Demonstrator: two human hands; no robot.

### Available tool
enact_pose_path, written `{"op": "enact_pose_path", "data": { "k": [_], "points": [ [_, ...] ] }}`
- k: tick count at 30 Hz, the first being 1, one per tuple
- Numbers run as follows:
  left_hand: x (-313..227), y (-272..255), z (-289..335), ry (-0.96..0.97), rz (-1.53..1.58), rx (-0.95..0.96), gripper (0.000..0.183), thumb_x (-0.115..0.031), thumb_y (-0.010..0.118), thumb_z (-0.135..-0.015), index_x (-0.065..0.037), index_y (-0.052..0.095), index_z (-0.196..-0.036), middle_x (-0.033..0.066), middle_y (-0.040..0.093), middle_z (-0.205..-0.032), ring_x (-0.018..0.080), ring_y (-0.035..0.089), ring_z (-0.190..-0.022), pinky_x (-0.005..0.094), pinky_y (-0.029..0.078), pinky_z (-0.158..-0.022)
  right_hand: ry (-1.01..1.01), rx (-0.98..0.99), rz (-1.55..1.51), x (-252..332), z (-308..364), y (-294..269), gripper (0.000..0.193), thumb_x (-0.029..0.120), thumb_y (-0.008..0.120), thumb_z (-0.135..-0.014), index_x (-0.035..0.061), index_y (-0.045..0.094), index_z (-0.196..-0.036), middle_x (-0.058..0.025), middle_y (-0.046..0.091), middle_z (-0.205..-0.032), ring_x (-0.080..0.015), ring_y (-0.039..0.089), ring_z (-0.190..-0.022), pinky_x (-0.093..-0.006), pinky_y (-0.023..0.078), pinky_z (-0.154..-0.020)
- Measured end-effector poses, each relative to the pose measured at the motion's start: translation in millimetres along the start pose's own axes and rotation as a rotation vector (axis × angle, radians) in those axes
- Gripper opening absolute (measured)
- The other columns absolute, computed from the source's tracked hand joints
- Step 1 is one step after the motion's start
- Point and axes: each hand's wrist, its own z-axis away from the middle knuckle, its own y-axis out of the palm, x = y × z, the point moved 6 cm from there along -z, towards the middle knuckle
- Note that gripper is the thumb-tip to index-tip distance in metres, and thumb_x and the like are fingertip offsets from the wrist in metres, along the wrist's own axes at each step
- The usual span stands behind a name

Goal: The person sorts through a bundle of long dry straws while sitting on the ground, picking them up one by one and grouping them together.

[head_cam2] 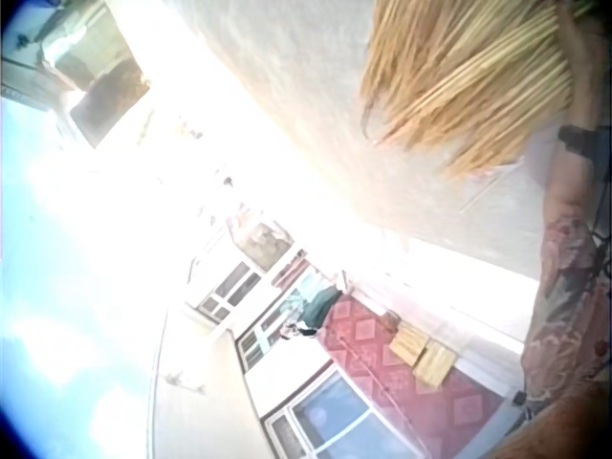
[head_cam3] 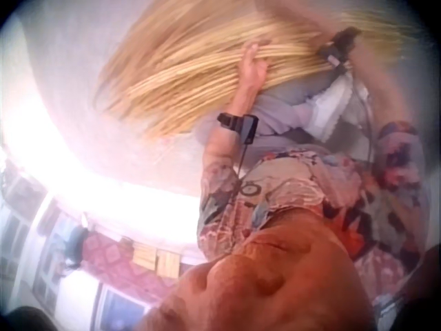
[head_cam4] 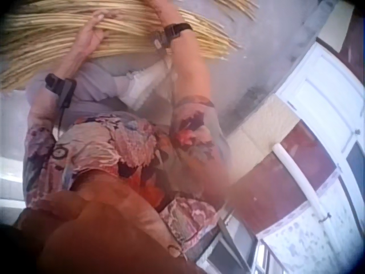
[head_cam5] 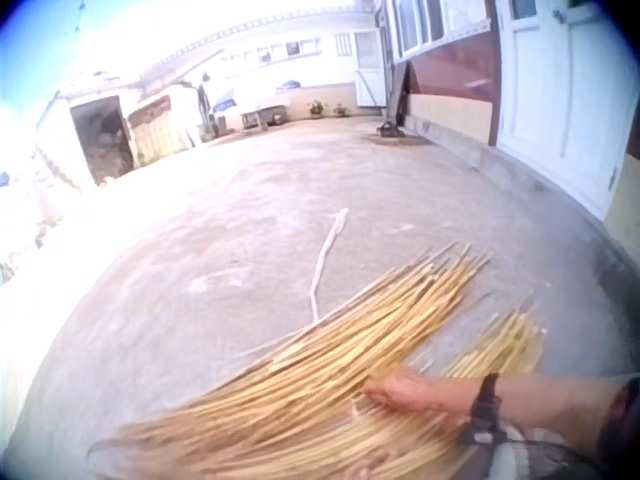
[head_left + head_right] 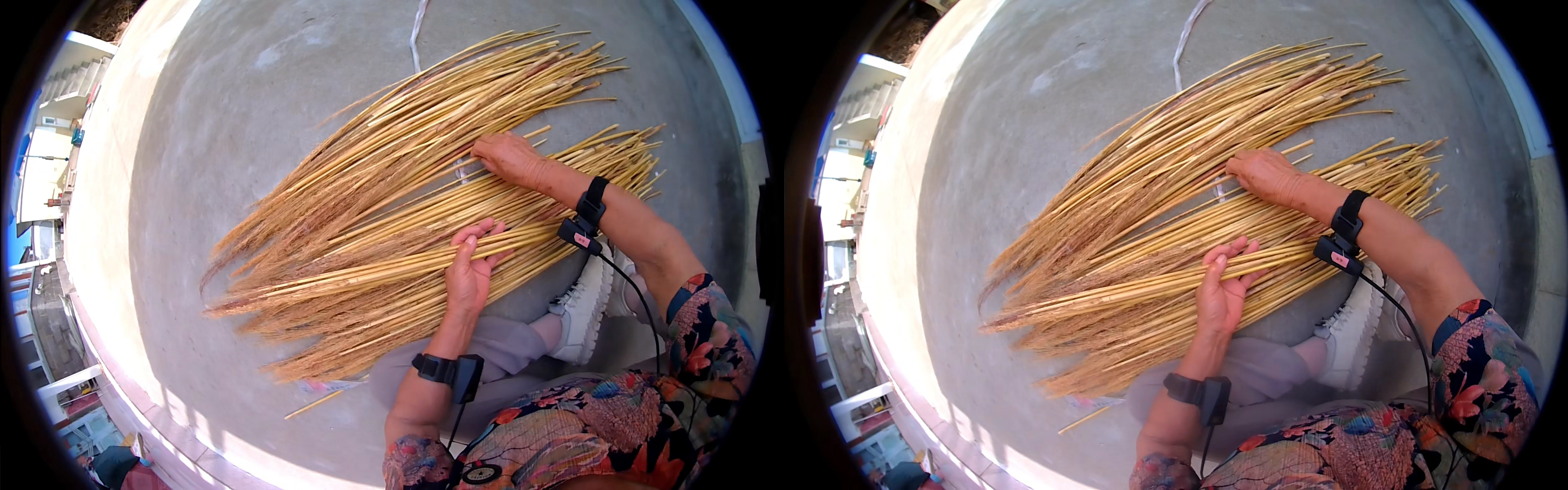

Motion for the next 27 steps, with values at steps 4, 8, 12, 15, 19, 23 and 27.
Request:
{"op": "enact_pose_path", "data": {
  "k": [4,8,12,15,19,23,27],
  "points": [
    [-2.3,-3.9,-0.4,0.012,0.003,-0.011,0.016,-0.013,0.041,-0.09,-0.006,0.048,-0.103,0.0188,0.049,-0.118,0.0351,0.046,-0.115,0.0534,0.047,-0.087,-0.041,-0.057,-0.115,-13.1,1.0,-25.2,0.015,0.013,0.058,-0.077,0.0073,0.06,-0.092,-0.0115,0.058,-0.087,-0.0314,0.055,-0.086,-0.0384,0.045,-0.075],
    [0.3,-3.3,-3.1,0.003,-0.001,-0.015,0.016,-0.013,0.041,-0.09,-0.006,0.048,-0.103,0.0191,0.049,-0.117,0.0358,0.045,-0.115,0.0553,0.045,-0.088,0.044,0.101,-0.167,-21.3,5.5,-16.8,0.014,0.014,0.059,-0.076,0.0068,0.06,-0.088,-0.0117,0.057,-0.086,-0.0316,0.055,-0.085,-0.0389,0.045,-0.074],
    [0.0,-1.0,-0.9,0.005,-0.009,-0.019,0.017,-0.013,0.041,-0.09,-0.006,0.048,-0.104,0.0191,0.049,-0.117,0.036,0.045,-0.115,0.0555,0.045,-0.088,-0.084,0.11,-0.003,-5.1,17.7,5.3,0.009,0.017,0.057,-0.076,0.0103,0.059,-0.082,-0.0078,0.056,-0.082,-0.0269,0.055,-0.085,-0.0381,0.043,-0.071],
    [0.4,1.2,-0.8,0.004,-0.013,-0.013,0.017,-0.013,0.042,-0.09,-0.006,0.048,-0.104,0.0189,0.05,-0.116,0.0359,0.045,-0.115,0.0553,0.044,-0.089,-0.134,0.084,0.133,7.5,22.4,11.4,0.008,0.016,0.053,-0.076,0.0118,0.059,-0.079,-0.0058,0.055,-0.08,-0.025,0.054,-0.086,-0.0374,0.041,-0.073],
    [0.4,1.1,0.2,-0.01,-0.005,-0.033,0.016,-0.013,0.042,-0.09,-0.006,0.049,-0.102,0.0187,0.05,-0.115,0.0358,0.046,-0.114,0.0547,0.045,-0.088,-0.176,0.097,0.118,14.7,26.1,15.3,0.007,0.014,0.053,-0.074,0.0098,0.056,-0.08,-0.0074,0.053,-0.081,-0.026,0.052,-0.086,-0.0373,0.042,-0.072],
    [0.9,-0.2,-0.7,-0.019,-0.001,-0.017,0.015,-0.013,0.042,-0.09,-0.006,0.048,-0.102,0.0185,0.05,-0.115,0.0356,0.046,-0.114,0.0541,0.046,-0.088,-0.166,0.058,0.012,11.5,31.6,18.0,0.01,0.011,0.055,-0.073,0.0093,0.054,-0.082,-0.0085,0.051,-0.082,-0.027,0.052,-0.084,-0.0379,0.041,-0.072],
    [0.5,1.1,0.1,-0.014,0.001,-0.03,0.016,-0.013,0.042,-0.09,-0.006,0.048,-0.103,0.0184,0.05,-0.115,0.0355,0.046,-0.114,0.0537,0.046,-0.088,-0.163,0.075,0.028,12.8,30.8,11.2,0.013,0.011,0.054,-0.075,0.0096,0.055,-0.088,-0.0092,0.052,-0.087,-0.028,0.052,-0.084,-0.0376,0.041,-0.074]
  ]
}}
